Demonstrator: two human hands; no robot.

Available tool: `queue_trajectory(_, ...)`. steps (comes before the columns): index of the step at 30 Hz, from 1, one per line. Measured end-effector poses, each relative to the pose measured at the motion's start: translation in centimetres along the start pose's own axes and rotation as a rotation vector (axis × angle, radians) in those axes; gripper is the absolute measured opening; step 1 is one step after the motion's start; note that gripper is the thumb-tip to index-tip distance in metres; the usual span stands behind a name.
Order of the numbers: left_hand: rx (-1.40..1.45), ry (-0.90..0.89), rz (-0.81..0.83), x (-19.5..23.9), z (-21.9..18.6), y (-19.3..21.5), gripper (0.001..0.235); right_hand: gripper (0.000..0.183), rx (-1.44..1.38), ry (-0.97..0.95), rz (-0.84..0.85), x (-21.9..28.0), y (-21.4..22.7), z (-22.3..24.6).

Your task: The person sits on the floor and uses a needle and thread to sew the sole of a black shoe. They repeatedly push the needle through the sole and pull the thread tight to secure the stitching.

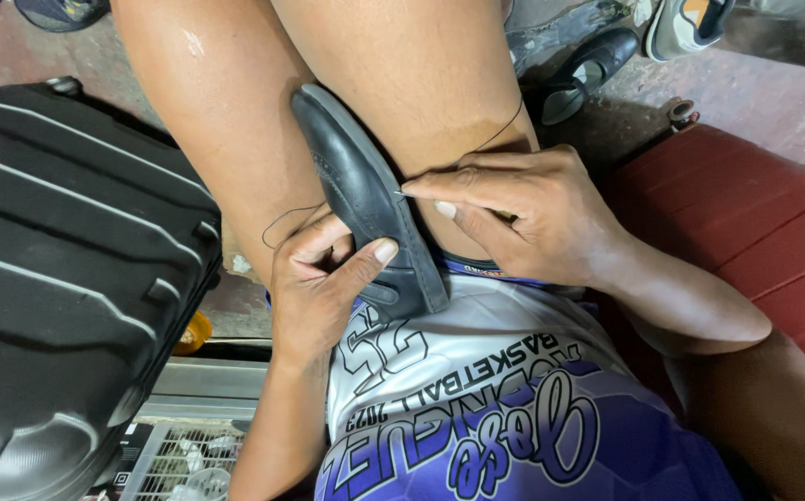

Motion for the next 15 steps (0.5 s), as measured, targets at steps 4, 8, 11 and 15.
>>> queue_trajectory(4,-0.028,-0.018,0.001,0.0,-0.4,0.0,0.034,0.032,0.031,-0.001,-0.004,-0.1,-0.1,0.3)
queue_trajectory(8,-0.15,-0.109,0.003,-0.1,-0.9,0.0,0.033,0.029,0.119,-0.023,0.005,-0.4,-0.1,0.8)
queue_trajectory(11,-0.195,-0.159,-0.009,-0.1,-1.1,-0.3,0.032,0.03,0.232,-0.023,0.054,-0.8,0.3,1.4)
queue_trajectory(15,-0.205,-0.178,0.001,-0.1,-1.2,-0.3,0.026,0.029,0.364,0.019,0.132,-2.0,1.4,2.4)
Point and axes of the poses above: each hand's wrist, its own x-axis away from the middle knuckle, its own y-axis out of the back of the hand, z = x × y, the point moved 4 cm from there along -x, towards the middle knuckle, and after that the axes turned 5 degrees about x, right-handed, at the moved point
